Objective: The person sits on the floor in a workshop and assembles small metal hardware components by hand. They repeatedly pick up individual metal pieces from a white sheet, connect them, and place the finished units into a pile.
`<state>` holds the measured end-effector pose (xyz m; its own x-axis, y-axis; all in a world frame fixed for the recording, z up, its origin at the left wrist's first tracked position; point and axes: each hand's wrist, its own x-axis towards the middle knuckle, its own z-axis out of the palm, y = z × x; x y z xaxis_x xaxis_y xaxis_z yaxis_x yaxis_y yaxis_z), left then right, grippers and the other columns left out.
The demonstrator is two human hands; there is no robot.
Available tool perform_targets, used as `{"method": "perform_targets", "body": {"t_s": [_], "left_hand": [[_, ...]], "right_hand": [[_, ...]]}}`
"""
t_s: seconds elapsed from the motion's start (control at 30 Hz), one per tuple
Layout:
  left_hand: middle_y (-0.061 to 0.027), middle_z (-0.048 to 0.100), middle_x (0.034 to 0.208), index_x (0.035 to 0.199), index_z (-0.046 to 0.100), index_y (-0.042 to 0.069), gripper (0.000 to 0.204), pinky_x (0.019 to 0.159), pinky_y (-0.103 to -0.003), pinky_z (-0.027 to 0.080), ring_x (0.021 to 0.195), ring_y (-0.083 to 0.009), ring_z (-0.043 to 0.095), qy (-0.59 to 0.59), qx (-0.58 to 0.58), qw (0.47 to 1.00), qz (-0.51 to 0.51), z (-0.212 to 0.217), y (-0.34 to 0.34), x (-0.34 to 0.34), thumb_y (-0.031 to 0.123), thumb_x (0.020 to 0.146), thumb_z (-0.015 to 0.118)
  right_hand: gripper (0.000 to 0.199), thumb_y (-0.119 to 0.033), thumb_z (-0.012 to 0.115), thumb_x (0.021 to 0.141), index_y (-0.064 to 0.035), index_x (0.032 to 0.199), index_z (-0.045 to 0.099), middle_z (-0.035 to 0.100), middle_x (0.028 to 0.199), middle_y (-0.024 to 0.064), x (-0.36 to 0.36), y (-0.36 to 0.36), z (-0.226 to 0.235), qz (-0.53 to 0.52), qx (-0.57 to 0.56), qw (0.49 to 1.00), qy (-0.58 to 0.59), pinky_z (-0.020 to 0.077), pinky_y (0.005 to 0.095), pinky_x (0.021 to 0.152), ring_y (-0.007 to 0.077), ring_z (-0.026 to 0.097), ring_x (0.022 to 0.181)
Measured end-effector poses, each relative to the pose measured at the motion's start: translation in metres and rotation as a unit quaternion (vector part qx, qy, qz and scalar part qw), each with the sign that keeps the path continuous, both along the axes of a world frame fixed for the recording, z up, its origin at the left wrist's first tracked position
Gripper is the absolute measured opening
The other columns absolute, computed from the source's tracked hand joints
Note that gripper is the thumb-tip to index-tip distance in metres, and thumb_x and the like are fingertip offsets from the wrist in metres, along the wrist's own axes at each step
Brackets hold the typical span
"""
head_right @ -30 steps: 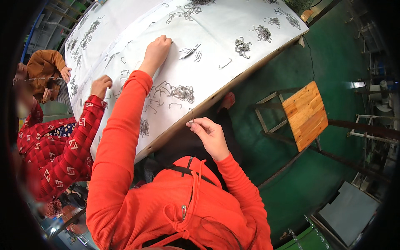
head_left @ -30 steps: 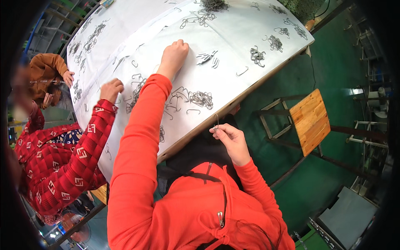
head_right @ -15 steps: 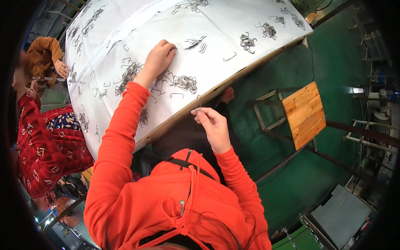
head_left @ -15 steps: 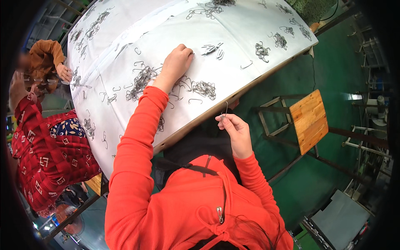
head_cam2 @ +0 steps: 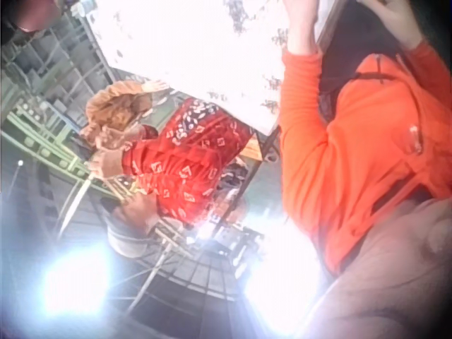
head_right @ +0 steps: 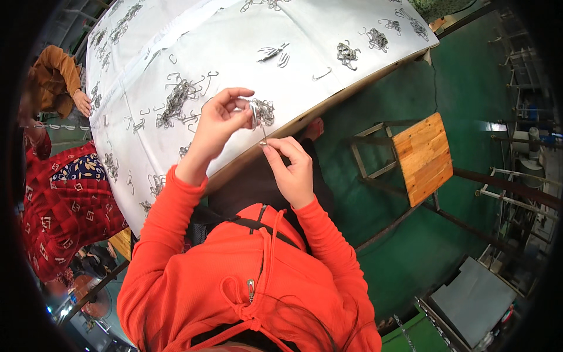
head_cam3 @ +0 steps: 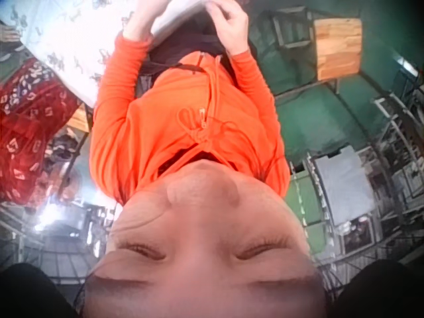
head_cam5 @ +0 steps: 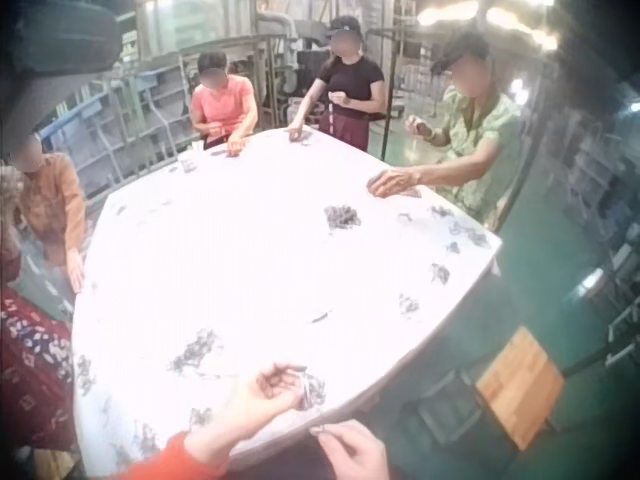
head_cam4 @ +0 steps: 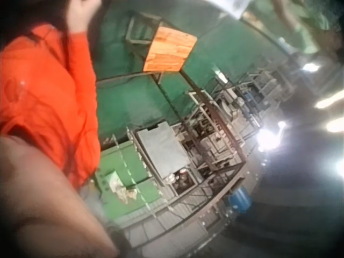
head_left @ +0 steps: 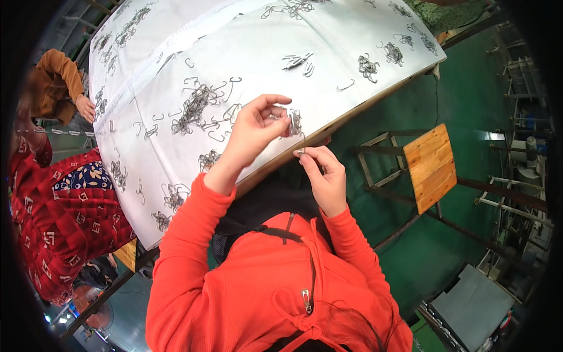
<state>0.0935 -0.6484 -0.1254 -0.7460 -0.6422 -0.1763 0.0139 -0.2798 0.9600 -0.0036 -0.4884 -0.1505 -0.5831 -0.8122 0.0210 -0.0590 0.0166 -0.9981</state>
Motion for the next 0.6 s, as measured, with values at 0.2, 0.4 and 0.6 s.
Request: {"method": "perform_targets", "body": {"t_s": [0.2,0.4,0.6], "left_hand": [[-0.0075,0.060,0.096,0.118,0.050,-0.003,0.030,0.075,-0.029,0.056,0.083,-0.0177,0.068,0.038,0.030,0.995,0.089,0.011,0.023,0.015,-0.001,0.089,0.060],[-0.0086,0.059,0.096,0.116,0.050,-0.002,0.029,0.076,-0.032,0.057,0.083,-0.0177,0.066,0.024,-0.003,0.992,0.125,0.008,0.026,0.029,-0.002,0.089,0.059],[-0.0080,0.059,0.097,0.116,0.050,-0.002,0.029,0.080,-0.031,0.055,0.087,-0.0154,0.063,0.035,0.027,0.989,0.139,0.004,0.027,0.043,-0.003,0.088,0.059]], "right_hand": [[0.011,-0.007,0.068,0.086,0.0005,0.095,0.069,0.064,0.082,0.0096,0.011,-0.017,0.005,0.003,-0.030,0.992,0.120,0.0488,0.0285,0.064,0.0183,0.062,0.070],[0.010,-0.007,0.069,0.085,-0.0002,0.092,0.069,0.063,0.079,0.0102,0.019,-0.020,0.005,0.001,-0.033,0.987,0.158,0.0477,0.0299,0.060,0.0203,0.061,0.067],[0.009,-0.008,0.069,0.084,-0.0020,0.091,0.069,0.063,0.077,0.0092,0.022,-0.023,0.002,0.016,-0.022,0.984,0.177,0.0468,0.0315,0.061,0.0224,0.060,0.066]]}}
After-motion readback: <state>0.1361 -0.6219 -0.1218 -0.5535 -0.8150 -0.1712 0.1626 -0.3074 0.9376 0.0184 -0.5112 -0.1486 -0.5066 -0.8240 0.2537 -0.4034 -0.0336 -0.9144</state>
